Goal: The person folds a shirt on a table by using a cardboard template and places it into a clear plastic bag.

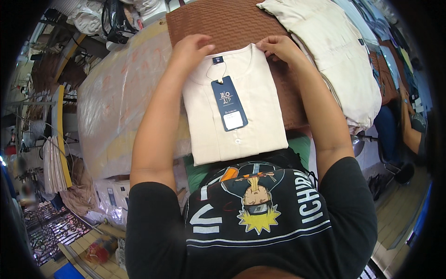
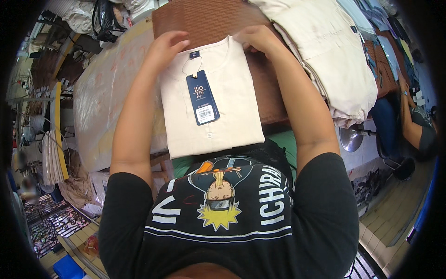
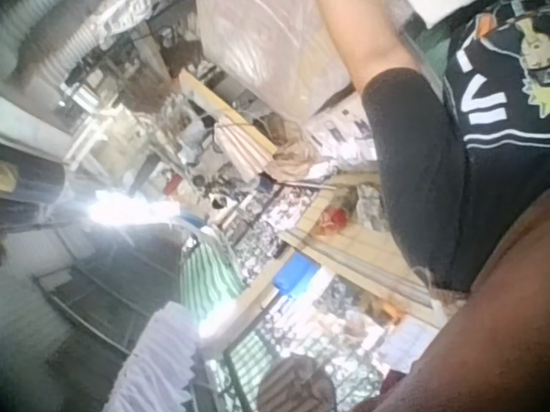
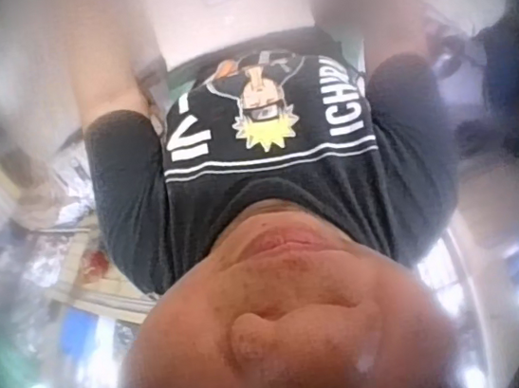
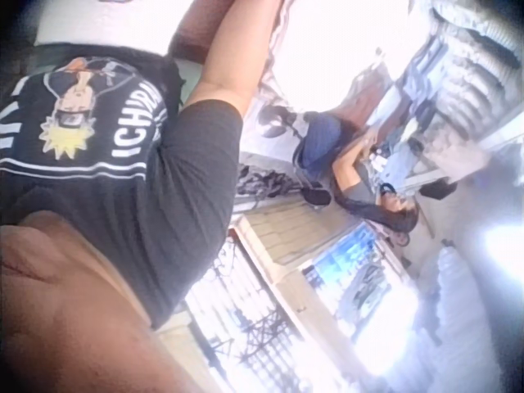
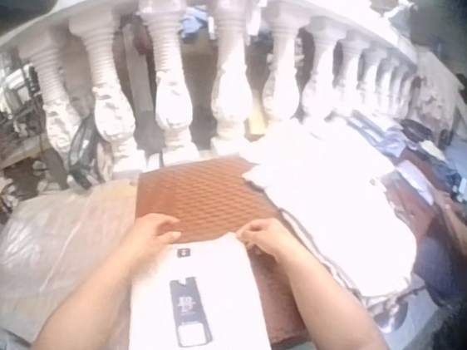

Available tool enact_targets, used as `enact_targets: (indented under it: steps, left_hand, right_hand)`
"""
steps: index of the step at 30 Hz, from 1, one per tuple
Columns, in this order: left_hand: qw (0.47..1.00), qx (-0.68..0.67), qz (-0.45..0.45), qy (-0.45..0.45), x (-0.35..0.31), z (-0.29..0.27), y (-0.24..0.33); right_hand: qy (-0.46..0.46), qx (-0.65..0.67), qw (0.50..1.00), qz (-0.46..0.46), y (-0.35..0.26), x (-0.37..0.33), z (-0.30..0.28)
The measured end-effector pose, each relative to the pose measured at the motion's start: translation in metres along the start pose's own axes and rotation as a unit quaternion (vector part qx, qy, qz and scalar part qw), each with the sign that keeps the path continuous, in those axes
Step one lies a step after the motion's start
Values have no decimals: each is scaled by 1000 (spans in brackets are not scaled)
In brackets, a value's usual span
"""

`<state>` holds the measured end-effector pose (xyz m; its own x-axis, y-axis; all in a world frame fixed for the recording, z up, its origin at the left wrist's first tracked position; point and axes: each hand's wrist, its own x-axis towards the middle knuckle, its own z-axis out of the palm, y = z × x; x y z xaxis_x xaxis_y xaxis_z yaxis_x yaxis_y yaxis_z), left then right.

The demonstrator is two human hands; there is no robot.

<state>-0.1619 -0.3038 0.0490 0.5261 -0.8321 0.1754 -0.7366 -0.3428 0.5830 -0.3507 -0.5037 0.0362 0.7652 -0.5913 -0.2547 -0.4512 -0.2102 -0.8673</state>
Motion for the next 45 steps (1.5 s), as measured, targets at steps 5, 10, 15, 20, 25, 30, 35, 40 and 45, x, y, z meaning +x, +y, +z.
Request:
enact_targets:
  steps: [5, 10, 15, 20, 25, 30, 35, 40, 45]
  left_hand:
    - [984, -26, 23, -173, 40, 44, 57]
    - [980, -25, -4, -199, 54, 59, 62]
    - [978, -48, -55, -195, 50, 61, 66]
    - [990, -66, -25, -126, 41, 73, 60]
    - [988, -112, -25, -103, 39, 79, 56]
    - [973, -181, -61, -130, 42, 80, 54]
    - [982, -141, -49, -114, 38, 82, 57]
    - [982, -154, -29, -110, 37, 85, 62]
    - [976, -190, -15, -105, 36, 89, 58]
  right_hand:
    - [-1, 30, 998, -50, 6, 2, -2]
    - [15, 31, 993, -113, 15, 8, 1]
    - [8, -33, 993, -110, 14, 8, 2]
    - [1, -120, 986, -118, 12, 13, -1]
    - [-23, -108, 988, -104, 4, 11, -4]
    - [-36, -53, 994, -83, 4, 9, -7]
    - [-76, -94, 991, -54, 6, 11, -19]
    - [-78, -73, 989, -102, 21, 21, -18]
    - [-2, -122, 979, -163, 13, 11, -7]
